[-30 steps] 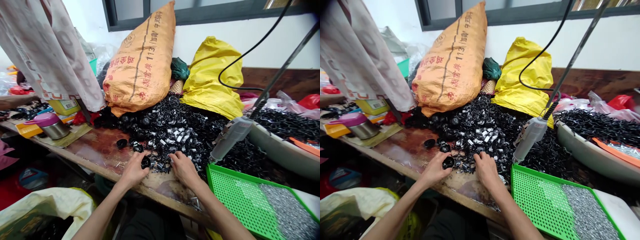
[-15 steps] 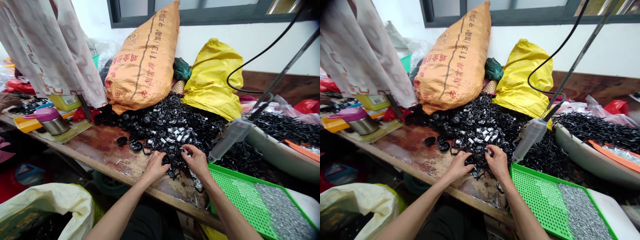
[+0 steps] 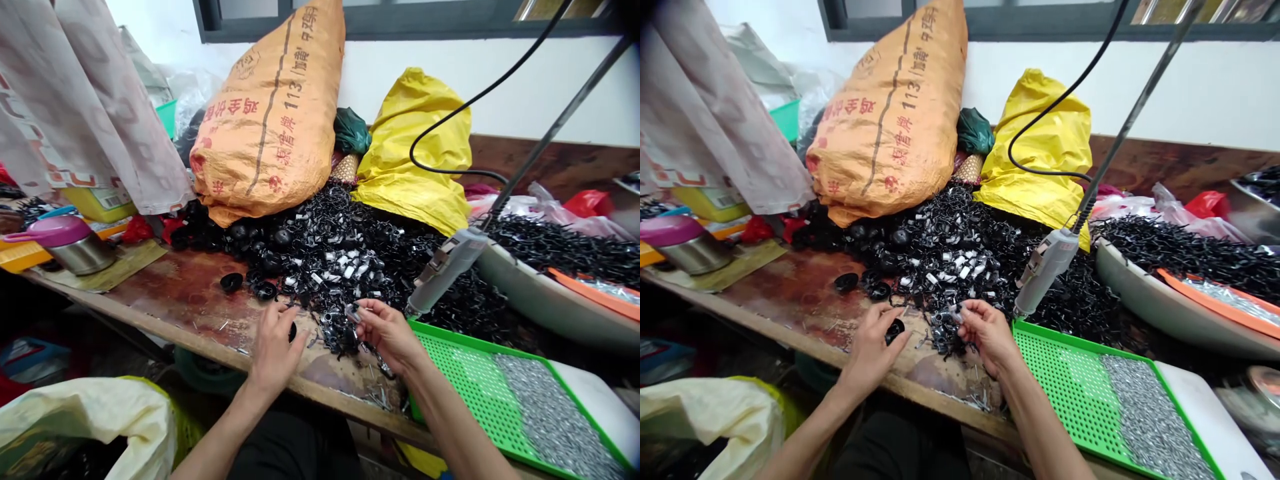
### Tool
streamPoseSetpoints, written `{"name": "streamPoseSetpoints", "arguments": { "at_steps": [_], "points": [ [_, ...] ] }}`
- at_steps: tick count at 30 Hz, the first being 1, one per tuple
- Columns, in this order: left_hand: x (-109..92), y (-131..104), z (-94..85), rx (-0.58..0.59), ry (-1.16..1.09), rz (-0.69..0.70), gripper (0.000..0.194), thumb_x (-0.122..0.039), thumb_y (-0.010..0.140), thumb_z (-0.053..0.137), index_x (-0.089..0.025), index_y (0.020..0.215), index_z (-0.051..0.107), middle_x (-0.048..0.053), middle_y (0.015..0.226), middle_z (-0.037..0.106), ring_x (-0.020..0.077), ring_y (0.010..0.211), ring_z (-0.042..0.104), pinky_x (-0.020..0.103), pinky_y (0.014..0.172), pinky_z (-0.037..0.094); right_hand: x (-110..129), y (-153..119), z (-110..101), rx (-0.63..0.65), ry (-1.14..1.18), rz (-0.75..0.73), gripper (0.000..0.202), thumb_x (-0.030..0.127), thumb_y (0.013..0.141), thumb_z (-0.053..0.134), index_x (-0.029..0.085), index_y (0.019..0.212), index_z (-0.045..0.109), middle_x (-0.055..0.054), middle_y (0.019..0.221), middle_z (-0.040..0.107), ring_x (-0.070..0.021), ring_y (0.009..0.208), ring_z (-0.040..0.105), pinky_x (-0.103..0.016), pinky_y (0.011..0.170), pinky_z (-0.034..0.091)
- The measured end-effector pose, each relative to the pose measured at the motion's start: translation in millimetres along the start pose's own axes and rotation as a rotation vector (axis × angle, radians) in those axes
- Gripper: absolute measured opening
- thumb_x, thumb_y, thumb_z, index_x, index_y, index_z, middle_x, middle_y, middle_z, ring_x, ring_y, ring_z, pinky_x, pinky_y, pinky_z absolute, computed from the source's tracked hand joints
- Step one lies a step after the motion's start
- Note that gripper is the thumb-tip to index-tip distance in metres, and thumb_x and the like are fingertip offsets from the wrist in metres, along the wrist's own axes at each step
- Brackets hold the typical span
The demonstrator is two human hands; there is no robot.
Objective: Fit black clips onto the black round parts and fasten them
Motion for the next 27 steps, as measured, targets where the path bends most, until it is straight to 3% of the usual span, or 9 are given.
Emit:
{"name": "streamPoseSetpoints", "arguments": {
  "at_steps": [4,8,12,17,20,23,27],
  "points": [
    [-30,-17,37.8,0.283,-0.738,-0.187,0.032,-0.031,0.067,0.056,-0.016,0.095,0.056,0.004,0.08,0.054,0.0145,0.068,0.049,0.026,0.061,0.041,-11,-28,17,0.028,0.235,0.06,0.033,0.036,0.063,0.061,0.017,0.086,0.048,0.0,0.069,0.056,-0.0063,0.048,0.047,-0.021,0.048,0.037],
    [-45,-29,57.2,0.323,-1.17,-0.346,0.021,-0.03,0.07,0.054,-0.014,0.084,0.058,0.0,0.067,0.053,0.0108,0.062,0.049,0.023,0.06,0.039,-25,-46,21,-0.09,0.304,0.002,0.027,0.03,0.065,0.063,0.019,0.087,0.051,0.002,0.07,0.055,-0.0067,0.054,0.047,-0.019,0.05,0.037],
    [-41,-33,55.5,0.388,-1.272,-0.435,0.017,-0.025,0.067,0.059,-0.013,0.078,0.06,-0.001,0.062,0.056,0.0084,0.056,0.048,0.02,0.055,0.037,-27,-58,16,-0.145,0.151,-0.068,0.015,0.029,0.068,0.06,0.017,0.074,0.053,0.004,0.063,0.051,-0.0067,0.055,0.044,-0.018,0.051,0.035],
    [-26,-40,57.7,0.391,-1.396,-0.474,0.017,-0.019,0.054,0.07,-0.012,0.065,0.059,-0.002,0.056,0.056,0.0065,0.048,0.049,0.019,0.05,0.036,-28,-71,22,0.032,0.28,0.076,0.021,0.032,0.071,0.056,0.015,0.063,0.047,0.004,0.052,0.047,-0.0063,0.047,0.039,-0.018,0.047,0.03],
    [-25,-44,65.2,0.397,-1.48,-0.473,0.023,-0.021,0.051,0.072,-0.014,0.069,0.059,-0.001,0.057,0.058,0.0069,0.046,0.049,0.019,0.049,0.037,-31,-78,27,0.061,0.367,0.151,0.024,0.035,0.07,0.056,0.015,0.062,0.045,0.003,0.052,0.045,-0.0055,0.044,0.035,-0.018,0.044,0.026],
    [-27,-47,71.0,0.359,-1.526,-0.487,0.028,-0.018,0.051,0.072,-0.016,0.076,0.059,-0.002,0.059,0.059,0.007,0.047,0.049,0.019,0.049,0.038,-36,-82,25,-0.061,0.32,0.118,0.025,0.038,0.07,0.055,0.016,0.063,0.044,0.004,0.054,0.042,-0.005,0.043,0.029,-0.018,0.042,0.023],
    [-31,-52,70.8,0.309,-1.442,-0.516,0.024,-0.013,0.055,0.069,-0.016,0.078,0.062,-0.001,0.065,0.06,0.0078,0.058,0.051,0.019,0.056,0.04,-41,-87,15,-0.244,-0.052,-0.058,0.025,0.039,0.074,0.048,0.018,0.062,0.043,0.004,0.055,0.039,-0.0089,0.05,0.035,-0.02,0.046,0.03]
  ]
}}
Point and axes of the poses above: each hand's wrist, its own y-axis towards the middle knuckle, its own z-axis out of the palm, x = y × z, the point moved 4 cm from there along y, towards the middle knuckle
